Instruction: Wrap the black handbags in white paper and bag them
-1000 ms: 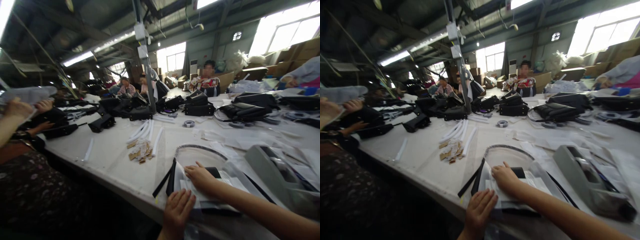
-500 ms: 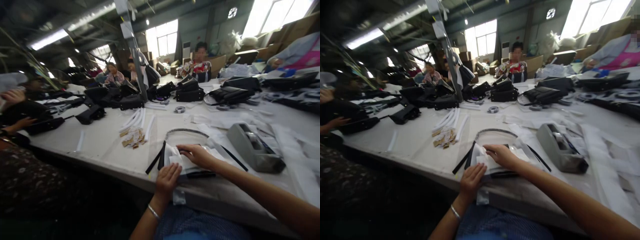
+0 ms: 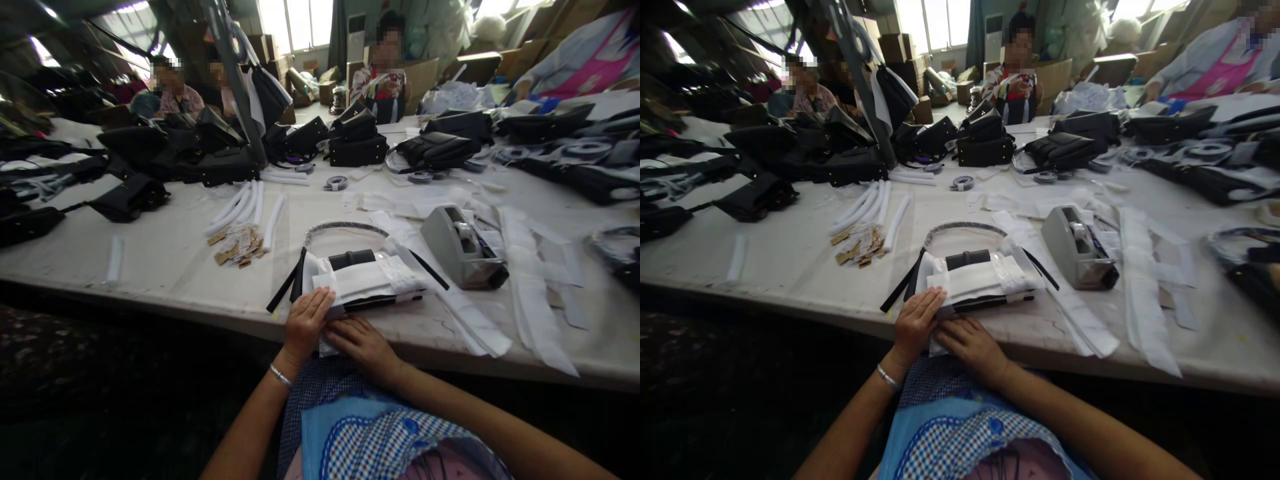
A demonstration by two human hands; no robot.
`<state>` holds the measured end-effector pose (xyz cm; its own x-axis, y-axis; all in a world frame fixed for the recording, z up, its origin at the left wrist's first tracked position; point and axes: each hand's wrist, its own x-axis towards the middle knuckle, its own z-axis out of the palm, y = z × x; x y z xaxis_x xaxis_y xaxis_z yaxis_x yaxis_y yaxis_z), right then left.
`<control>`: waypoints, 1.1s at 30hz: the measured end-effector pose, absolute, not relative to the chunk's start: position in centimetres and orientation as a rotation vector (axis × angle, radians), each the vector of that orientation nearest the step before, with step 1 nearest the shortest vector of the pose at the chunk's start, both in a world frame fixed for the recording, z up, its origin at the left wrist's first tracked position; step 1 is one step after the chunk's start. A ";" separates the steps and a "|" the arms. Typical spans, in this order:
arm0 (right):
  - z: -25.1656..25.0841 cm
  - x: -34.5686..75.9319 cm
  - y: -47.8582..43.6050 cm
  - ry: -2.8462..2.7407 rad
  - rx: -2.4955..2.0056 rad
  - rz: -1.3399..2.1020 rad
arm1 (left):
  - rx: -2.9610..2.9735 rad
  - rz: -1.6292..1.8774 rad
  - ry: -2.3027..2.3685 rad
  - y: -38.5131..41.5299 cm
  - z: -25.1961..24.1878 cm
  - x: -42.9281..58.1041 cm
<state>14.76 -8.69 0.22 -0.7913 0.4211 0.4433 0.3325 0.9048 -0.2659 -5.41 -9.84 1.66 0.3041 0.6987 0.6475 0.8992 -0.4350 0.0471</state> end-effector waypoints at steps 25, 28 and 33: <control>8.1 15.2 -4.0 -2.500 -0.467 0.456 | -2.237 -0.838 -1.430 -9.8 1.2 -5.8; 10.2 14.1 1.4 -2.525 -0.829 0.372 | -2.237 -0.840 -1.424 -9.8 1.2 -5.8; 10.6 10.8 9.5 -2.956 -1.185 0.663 | -2.220 -0.822 -1.411 -9.8 1.4 -5.8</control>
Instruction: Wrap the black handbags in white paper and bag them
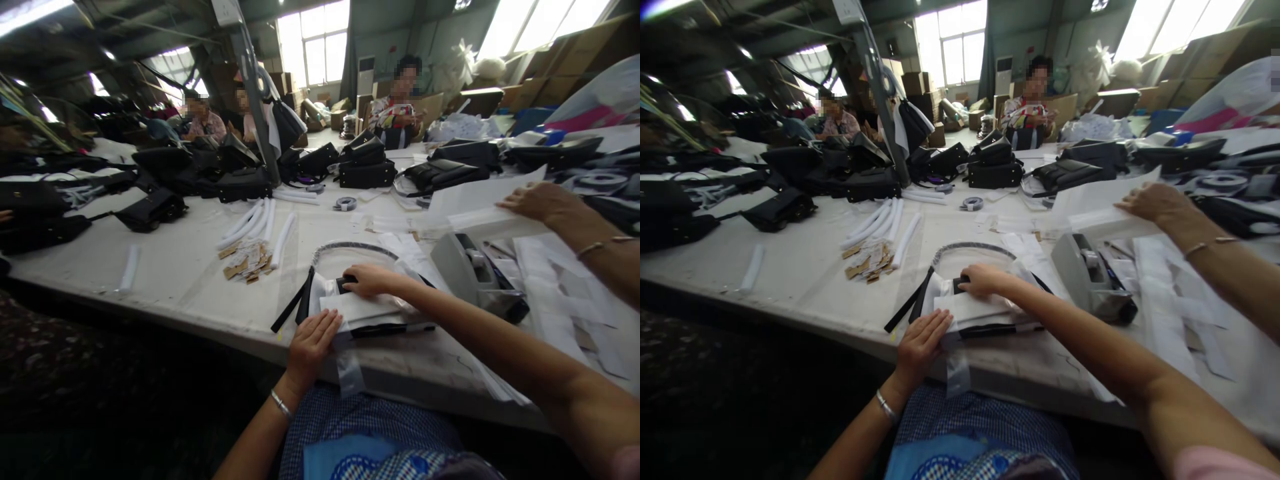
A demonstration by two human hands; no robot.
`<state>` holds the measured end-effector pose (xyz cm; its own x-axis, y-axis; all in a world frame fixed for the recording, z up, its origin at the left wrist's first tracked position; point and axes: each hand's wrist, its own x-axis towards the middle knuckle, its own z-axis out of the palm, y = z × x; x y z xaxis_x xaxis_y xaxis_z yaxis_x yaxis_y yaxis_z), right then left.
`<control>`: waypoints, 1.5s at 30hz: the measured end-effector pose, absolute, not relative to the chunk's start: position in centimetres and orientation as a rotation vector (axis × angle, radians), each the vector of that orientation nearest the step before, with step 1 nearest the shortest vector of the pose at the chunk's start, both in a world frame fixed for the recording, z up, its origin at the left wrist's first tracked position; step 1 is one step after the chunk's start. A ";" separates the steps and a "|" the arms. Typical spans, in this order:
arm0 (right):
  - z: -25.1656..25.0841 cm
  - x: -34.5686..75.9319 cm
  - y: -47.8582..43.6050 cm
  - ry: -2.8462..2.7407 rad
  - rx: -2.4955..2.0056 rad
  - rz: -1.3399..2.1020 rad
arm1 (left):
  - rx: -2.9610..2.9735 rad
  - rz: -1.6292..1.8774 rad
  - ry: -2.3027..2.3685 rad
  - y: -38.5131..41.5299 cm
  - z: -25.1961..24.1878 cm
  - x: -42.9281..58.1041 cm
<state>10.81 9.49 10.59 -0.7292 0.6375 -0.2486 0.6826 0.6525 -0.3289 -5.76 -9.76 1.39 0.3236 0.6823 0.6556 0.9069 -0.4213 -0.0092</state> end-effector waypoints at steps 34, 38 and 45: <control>2.2 19.3 -6.0 3.439 0.349 -0.422 | -2.269 -0.852 -1.456 -9.8 1.3 -5.9; 0.9 16.8 -6.4 3.709 0.391 -0.244 | -2.309 -0.802 -1.481 -9.9 1.6 -5.9; 0.7 16.0 -8.3 3.914 0.427 -0.393 | -2.321 -0.731 -1.482 -9.9 1.6 -6.1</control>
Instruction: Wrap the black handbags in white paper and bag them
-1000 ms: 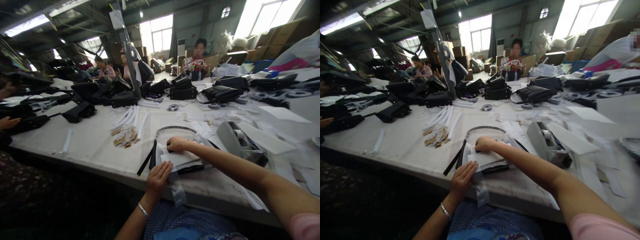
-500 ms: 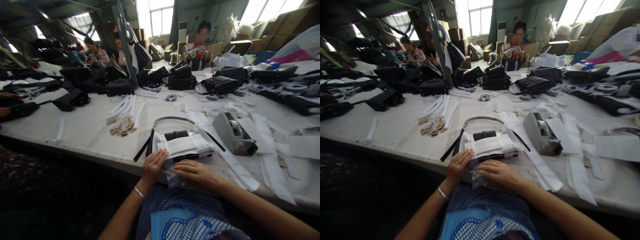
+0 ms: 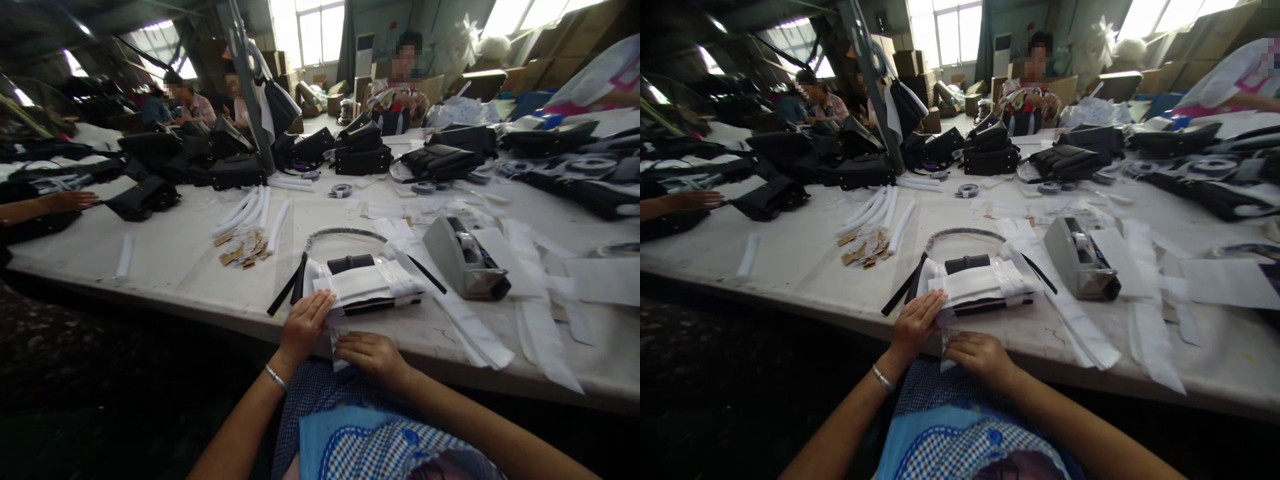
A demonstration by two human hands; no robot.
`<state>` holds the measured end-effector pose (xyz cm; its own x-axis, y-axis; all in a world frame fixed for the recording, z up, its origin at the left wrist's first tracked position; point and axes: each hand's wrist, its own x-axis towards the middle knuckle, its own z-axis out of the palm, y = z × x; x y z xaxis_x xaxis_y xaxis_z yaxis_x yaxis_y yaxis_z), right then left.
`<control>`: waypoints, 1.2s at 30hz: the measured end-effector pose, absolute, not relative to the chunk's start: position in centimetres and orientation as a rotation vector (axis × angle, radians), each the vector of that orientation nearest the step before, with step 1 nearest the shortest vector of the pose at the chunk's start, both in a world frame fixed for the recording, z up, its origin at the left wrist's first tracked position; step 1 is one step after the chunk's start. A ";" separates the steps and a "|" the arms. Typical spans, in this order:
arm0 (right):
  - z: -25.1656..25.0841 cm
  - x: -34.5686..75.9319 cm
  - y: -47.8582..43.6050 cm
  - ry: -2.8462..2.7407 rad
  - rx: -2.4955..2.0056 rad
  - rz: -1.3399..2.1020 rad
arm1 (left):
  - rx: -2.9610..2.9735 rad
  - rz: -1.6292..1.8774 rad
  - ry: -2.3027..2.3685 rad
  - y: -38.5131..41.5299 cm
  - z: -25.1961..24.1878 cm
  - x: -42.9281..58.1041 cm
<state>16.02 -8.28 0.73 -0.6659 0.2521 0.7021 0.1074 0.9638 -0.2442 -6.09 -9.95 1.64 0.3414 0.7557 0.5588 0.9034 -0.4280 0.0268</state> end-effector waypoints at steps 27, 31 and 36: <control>5.6 16.1 -4.8 -2.428 -0.539 -0.120 | -2.293 -0.781 -1.478 -10.0 1.4 -5.9; 5.6 14.9 -3.3 -2.398 -0.364 -0.198 | -2.303 -0.777 -1.500 -10.0 1.5 -5.9; 5.4 14.5 -3.6 -2.388 -0.355 -0.129 | -2.348 -0.879 -1.545 -10.0 1.7 -5.8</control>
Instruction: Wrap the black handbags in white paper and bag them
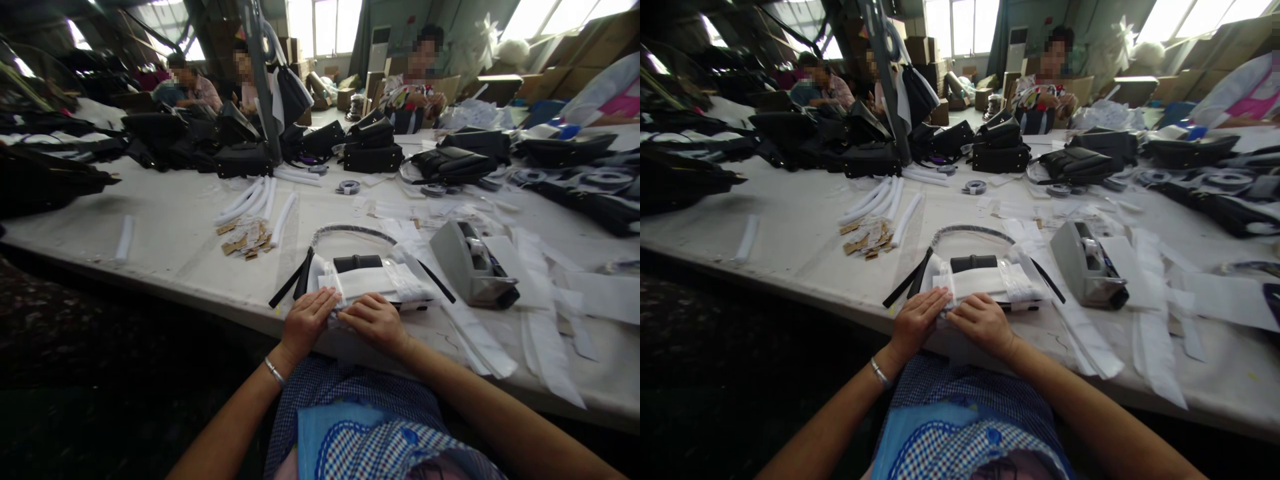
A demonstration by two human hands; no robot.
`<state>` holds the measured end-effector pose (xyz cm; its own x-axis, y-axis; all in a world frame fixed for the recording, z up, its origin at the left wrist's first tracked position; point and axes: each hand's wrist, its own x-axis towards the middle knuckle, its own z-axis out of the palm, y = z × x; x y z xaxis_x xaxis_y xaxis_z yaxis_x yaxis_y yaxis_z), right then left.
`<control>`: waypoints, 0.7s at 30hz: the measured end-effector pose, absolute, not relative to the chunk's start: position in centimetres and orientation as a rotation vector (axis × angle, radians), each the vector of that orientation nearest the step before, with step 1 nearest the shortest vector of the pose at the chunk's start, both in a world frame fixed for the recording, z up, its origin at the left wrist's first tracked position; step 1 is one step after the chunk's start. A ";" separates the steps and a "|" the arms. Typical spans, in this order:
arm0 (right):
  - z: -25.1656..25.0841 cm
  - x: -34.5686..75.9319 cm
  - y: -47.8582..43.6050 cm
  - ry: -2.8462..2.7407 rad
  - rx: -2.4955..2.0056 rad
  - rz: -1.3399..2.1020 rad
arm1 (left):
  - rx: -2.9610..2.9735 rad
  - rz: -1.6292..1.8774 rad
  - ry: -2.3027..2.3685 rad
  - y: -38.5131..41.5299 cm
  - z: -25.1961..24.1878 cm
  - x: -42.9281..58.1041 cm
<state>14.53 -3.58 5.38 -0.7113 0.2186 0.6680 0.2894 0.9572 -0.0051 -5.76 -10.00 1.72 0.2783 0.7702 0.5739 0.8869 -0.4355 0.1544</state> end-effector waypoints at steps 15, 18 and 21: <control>3.6 14.0 -4.1 -2.355 -0.388 -0.154 | -2.552 -0.966 -1.599 -9.7 4.6 -6.8; 3.9 14.3 -4.2 -2.384 -0.385 -0.155 | -2.453 -0.986 -1.538 -9.6 3.4 -6.4; 4.0 15.7 -4.7 -2.415 -0.347 -0.098 | -2.407 -1.000 -1.505 -9.7 3.0 -6.4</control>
<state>15.66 -4.70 3.96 -0.7292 0.2222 0.6472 0.2738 0.9615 -0.0216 -6.36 -9.73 3.04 0.2822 0.7529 0.5945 0.8400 -0.4933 0.2260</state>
